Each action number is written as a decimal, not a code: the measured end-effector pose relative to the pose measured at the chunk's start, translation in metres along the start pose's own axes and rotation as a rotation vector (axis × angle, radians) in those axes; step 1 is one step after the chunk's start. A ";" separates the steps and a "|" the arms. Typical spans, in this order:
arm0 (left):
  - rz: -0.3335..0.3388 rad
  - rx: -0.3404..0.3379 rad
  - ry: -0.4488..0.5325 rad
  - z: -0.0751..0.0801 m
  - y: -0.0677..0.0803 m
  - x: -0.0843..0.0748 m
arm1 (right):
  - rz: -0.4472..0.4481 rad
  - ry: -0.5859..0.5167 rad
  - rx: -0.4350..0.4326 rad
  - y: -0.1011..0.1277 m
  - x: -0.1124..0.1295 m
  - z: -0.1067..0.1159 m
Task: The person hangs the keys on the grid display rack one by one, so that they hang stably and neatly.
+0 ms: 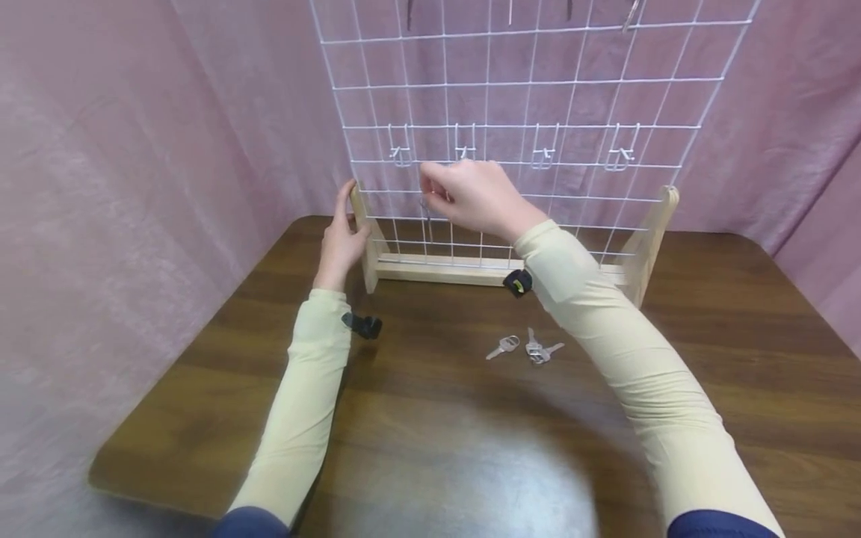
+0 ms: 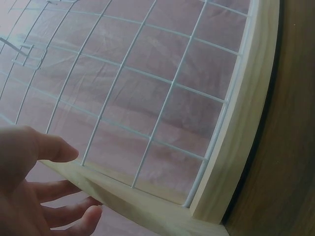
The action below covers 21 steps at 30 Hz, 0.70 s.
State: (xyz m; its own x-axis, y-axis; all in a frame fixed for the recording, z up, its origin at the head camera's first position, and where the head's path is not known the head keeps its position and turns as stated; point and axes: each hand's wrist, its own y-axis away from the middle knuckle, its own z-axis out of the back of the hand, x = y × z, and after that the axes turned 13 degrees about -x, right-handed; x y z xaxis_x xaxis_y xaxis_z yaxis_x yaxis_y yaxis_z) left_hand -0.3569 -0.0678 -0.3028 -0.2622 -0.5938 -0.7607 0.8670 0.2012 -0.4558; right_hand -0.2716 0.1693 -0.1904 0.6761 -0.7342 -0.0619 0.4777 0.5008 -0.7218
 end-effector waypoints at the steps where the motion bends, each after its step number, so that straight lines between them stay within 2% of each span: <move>1: 0.000 -0.001 0.002 0.000 0.000 0.000 | -0.002 -0.001 -0.005 -0.004 0.001 0.000; 11: 0.002 -0.004 -0.005 0.001 -0.001 0.000 | -0.047 -0.002 -0.044 -0.039 0.002 0.001; 21: 0.003 0.000 -0.019 0.001 -0.001 0.000 | -0.118 0.017 -0.007 -0.058 0.000 -0.009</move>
State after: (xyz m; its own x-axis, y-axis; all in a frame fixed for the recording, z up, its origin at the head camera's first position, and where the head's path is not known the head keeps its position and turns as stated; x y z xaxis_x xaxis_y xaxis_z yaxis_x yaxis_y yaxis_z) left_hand -0.3570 -0.0687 -0.3022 -0.2514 -0.6079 -0.7532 0.8677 0.2032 -0.4536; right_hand -0.3041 0.1365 -0.1547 0.6060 -0.7954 0.0117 0.5495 0.4078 -0.7292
